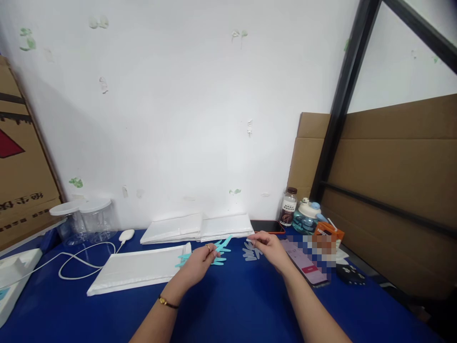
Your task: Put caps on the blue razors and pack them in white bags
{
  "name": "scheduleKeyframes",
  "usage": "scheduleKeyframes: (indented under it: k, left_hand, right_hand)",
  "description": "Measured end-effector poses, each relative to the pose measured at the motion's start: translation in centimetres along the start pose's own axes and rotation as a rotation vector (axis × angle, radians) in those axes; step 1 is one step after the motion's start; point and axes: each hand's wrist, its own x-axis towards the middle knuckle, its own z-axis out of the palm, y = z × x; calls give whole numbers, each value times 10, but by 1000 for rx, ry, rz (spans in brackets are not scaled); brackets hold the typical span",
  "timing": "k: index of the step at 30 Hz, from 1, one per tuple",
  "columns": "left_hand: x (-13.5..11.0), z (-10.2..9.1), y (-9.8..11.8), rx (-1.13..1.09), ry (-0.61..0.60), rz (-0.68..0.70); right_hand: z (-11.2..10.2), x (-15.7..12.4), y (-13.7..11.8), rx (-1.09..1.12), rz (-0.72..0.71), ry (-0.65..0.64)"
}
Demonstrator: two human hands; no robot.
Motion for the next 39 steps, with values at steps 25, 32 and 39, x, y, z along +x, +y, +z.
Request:
scheduleKeyframes:
  k: [25,32,39]
  left_hand:
    - [-7,3,16,80,-116,56]
    - [-8,2,15,81,-93,50]
    - [-8,5,15,32,-126,56]
  right_hand:
    - [22,-10,-19,255,113,-183]
    - [19,-9,-17,253,112,-103]
    - [30,-13,-23,325,143,-235]
